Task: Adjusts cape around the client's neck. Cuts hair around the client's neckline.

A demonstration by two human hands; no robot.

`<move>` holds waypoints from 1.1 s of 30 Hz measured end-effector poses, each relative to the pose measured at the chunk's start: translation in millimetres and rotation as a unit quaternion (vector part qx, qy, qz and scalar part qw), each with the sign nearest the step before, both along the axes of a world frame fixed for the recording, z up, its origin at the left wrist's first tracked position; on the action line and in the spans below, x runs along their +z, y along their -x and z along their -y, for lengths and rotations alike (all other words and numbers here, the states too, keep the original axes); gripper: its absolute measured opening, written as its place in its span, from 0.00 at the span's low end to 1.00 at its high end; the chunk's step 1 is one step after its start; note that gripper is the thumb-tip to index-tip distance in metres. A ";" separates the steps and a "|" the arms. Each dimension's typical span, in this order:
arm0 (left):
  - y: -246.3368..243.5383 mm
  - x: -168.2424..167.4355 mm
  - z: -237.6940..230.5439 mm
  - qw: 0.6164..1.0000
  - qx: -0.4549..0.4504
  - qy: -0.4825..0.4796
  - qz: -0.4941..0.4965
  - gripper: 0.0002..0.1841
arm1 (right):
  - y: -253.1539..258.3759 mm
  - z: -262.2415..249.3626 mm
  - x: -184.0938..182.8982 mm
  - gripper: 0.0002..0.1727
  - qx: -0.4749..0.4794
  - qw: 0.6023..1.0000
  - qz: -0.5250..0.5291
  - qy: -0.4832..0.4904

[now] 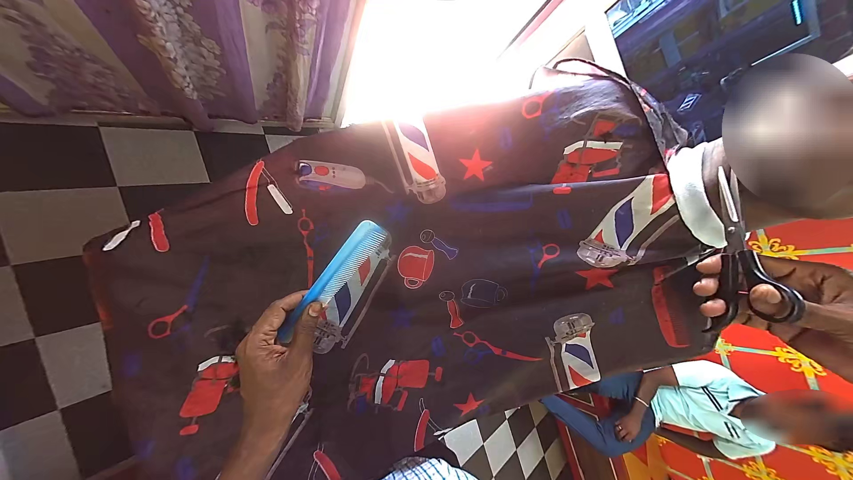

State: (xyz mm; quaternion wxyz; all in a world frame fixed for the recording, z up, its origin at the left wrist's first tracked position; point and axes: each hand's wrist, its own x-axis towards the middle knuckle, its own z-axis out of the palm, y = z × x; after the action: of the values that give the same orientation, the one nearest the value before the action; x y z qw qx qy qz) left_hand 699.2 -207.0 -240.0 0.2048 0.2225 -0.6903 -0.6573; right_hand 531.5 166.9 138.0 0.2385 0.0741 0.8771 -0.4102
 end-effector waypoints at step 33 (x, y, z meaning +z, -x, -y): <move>-7.9 -22.5 2.4 1.000 0.013 -0.018 0.019 0.15 | 11.4 27.3 -6.7 0.17 -0.017 0.996 -0.035 -0.080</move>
State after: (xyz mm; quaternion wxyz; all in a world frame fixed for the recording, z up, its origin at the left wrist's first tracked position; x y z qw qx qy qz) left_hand 707.1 -209.3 -262.5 0.1959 0.2477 -0.6796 -0.6622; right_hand 520.1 139.6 131.3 0.1934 0.0936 0.9137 -0.3449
